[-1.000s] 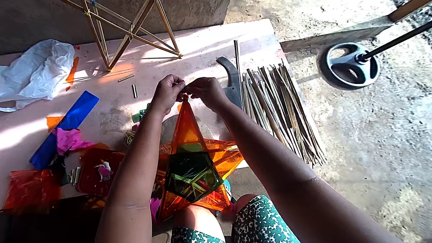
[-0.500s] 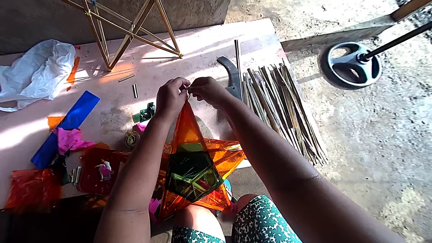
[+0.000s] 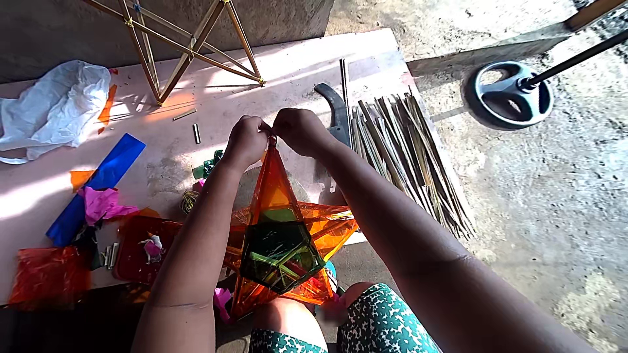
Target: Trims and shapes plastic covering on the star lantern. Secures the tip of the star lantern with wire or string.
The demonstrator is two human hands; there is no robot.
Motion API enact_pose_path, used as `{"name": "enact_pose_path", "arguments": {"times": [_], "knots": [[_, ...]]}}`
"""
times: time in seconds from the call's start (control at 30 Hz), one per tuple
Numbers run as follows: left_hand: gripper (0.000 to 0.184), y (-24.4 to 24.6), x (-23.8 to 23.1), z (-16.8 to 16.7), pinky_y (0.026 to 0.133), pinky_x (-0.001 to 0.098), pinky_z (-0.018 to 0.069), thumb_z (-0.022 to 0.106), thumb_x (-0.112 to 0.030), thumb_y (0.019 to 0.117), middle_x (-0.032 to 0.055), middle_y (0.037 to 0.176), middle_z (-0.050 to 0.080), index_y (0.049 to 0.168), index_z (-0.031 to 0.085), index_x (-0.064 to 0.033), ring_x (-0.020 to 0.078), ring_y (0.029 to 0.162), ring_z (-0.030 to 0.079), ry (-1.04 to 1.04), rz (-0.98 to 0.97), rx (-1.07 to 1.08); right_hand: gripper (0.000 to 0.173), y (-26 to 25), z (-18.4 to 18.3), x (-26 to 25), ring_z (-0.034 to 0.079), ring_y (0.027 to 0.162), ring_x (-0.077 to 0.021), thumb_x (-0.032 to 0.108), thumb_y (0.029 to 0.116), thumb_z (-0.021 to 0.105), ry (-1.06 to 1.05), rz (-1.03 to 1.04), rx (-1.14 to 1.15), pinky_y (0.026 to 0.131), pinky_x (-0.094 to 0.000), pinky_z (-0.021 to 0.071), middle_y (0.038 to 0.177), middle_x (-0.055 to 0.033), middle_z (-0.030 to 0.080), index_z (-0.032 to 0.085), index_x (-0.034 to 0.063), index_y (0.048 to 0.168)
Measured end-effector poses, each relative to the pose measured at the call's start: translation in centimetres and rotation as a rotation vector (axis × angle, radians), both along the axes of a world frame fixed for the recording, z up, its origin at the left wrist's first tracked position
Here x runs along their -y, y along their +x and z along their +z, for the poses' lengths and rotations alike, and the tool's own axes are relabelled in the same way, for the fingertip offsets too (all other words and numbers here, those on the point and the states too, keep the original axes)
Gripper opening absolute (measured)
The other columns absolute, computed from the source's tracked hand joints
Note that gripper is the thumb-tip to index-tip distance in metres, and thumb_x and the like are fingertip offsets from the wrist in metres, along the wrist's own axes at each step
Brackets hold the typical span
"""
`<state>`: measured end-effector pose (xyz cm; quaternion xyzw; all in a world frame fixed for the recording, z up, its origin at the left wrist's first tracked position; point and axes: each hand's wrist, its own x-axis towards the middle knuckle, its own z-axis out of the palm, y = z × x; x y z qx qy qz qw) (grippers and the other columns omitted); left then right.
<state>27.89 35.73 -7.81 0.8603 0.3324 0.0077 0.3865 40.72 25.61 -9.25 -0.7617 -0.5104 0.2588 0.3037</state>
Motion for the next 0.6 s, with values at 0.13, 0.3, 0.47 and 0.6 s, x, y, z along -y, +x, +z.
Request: {"name": "enact_pose_path", "arguments": {"times": [0.13,0.3,0.47,0.6], "knots": [[0.014,0.2,-0.9,0.0,0.076,0.0348,0.0497,0.06,-0.007,0.1004,0.01,0.098,0.069,0.106,0.071,-0.001,0.0153,0.083,0.061,-0.234,0.108,0.026,0.018,-0.8,-0.7,0.2,0.067,0.088,-0.0286,0.015,0.1005,0.058,0.109,-0.044,0.097,0.08,-0.0519,0.0535,0.1,-0.0141,0.068,0.071,0.0019,0.101],[0.018,0.0,-1.1,1.0,0.076,0.0287,0.049,0.051,0.0,0.103,0.008,0.101,0.064,0.115,0.066,0.0007,0.0119,0.086,0.058,-0.435,0.136,0.004,0.018,-1.3,-1.4,0.3,0.066,0.081,-0.0259,0.015,0.1002,0.059,0.218,-0.085,0.112,0.075,-0.0482,0.0539,0.096,-0.0126,0.067,0.073,0.0035,0.101],[0.019,0.5,-1.2,0.8,0.077,0.0332,0.0509,0.053,0.002,0.1001,0.0123,0.103,0.066,0.112,0.067,0.0015,0.0156,0.086,0.061,-0.286,0.04,-0.075,0.018,-1.4,-1.6,0.3,0.066,0.084,-0.0253,0.014,0.101,0.058,0.213,-0.106,0.046,0.077,-0.0483,0.0534,0.099,-0.0128,0.067,0.072,0.0027,0.103],[0.015,0.3,-1.6,0.1,0.073,0.0347,0.0519,0.063,-0.001,0.095,0.0117,0.1,0.069,0.108,0.071,-0.0023,0.0155,0.08,0.062,-0.217,0.033,-0.024,0.017,-0.8,-1.8,0.2,0.065,0.083,-0.0148,0.014,0.1037,0.057,0.157,-0.134,-0.224,0.079,-0.0359,0.0534,0.099,-0.01,0.068,0.066,0.0006,0.108]]}}
